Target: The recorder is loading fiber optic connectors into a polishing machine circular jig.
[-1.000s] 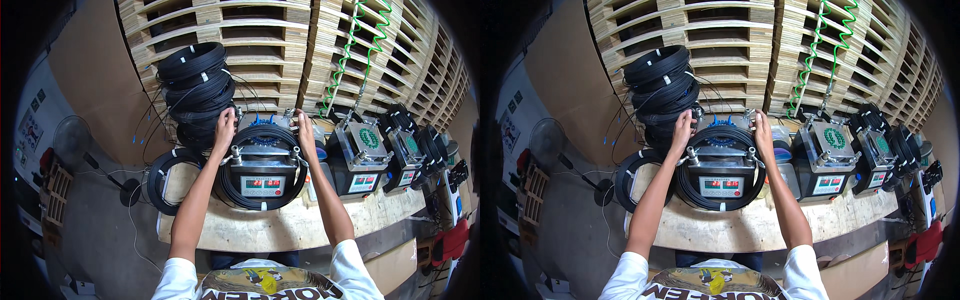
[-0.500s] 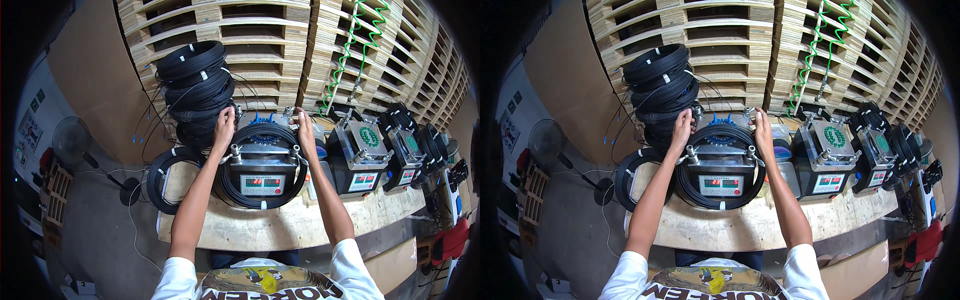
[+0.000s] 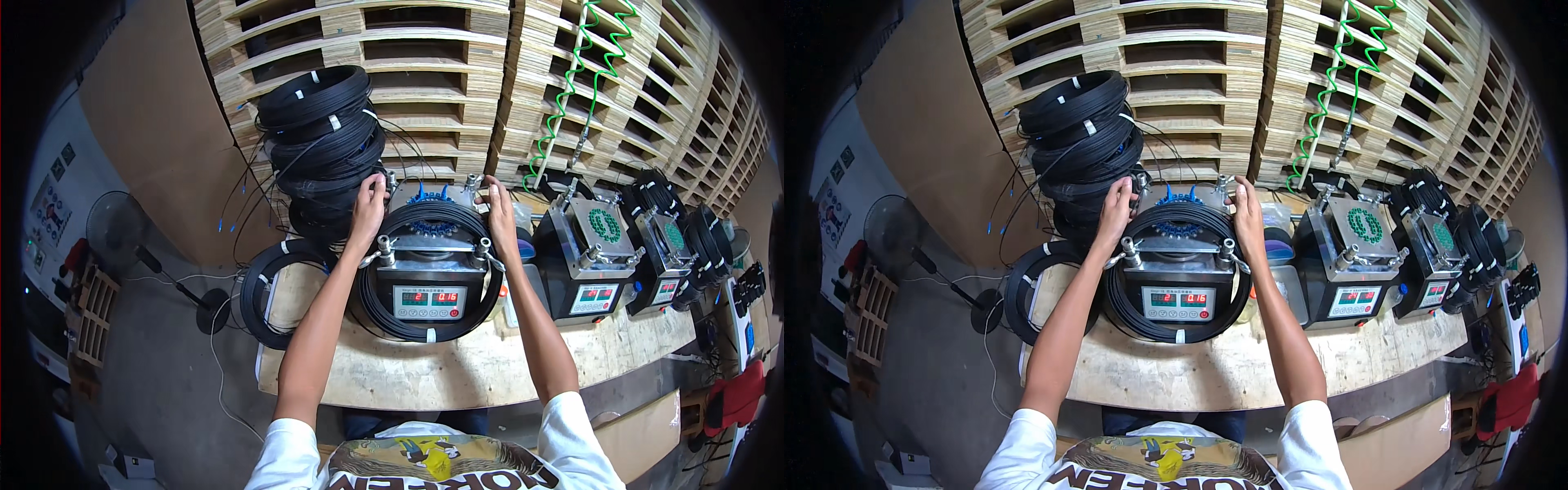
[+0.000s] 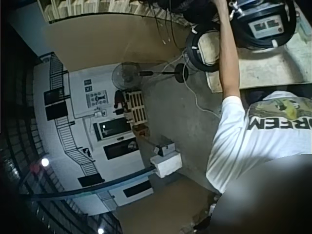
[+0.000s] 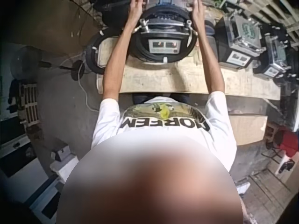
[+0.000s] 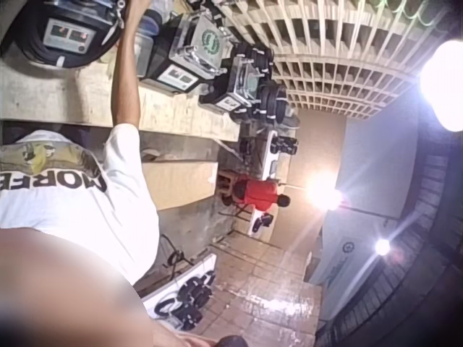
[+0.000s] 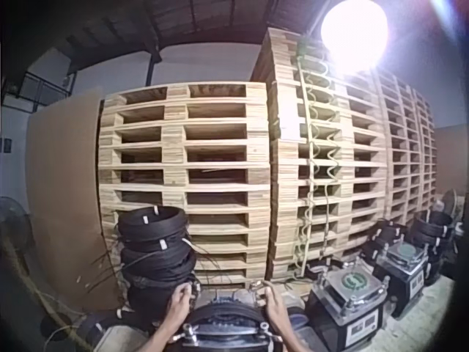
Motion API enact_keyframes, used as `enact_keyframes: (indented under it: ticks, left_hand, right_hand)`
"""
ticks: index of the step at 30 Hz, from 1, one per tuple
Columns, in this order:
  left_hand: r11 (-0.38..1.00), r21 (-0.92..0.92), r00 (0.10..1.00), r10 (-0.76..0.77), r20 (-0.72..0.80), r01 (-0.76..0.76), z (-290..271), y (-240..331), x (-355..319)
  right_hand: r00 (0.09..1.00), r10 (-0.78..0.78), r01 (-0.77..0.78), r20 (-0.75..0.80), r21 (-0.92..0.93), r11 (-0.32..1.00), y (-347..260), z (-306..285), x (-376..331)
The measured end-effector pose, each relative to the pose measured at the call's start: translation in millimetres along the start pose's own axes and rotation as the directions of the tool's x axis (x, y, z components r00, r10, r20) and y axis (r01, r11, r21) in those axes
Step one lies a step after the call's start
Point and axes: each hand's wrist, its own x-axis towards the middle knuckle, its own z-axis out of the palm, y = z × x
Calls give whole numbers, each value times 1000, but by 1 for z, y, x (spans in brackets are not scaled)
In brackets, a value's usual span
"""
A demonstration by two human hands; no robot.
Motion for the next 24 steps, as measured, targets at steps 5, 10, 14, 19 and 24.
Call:
enact_keyframes:
  ticks: [5, 10, 14, 19, 24]
  left_hand:
    - [1000, -18, 1000, 1, -19, -1, -4, -5, 5]
    - [992, -120, 998, -49, -45, 43, 1, 4, -2]
    - [991, -116, 997, -69, -19, 67, -2, 12, -4]
    - [989, -120, 996, -86, -20, 82, -1, 18, -7]
    - [990, -117, 996, -84, -27, 81, -3, 10, -6]
  right_hand:
    - [999, -14, 17, 53, -69, 997, 5, -4, 4]
    - [999, -28, 32, 33, -108, 994, 8, -5, 4]
    - [1000, -11, 13, 22, -74, 997, 5, -4, 5]
    - [1000, 7, -7, 6, -19, 1000, 2, -1, 2]
    - [999, 49, -48, 11, -24, 999, -2, -1, 0]
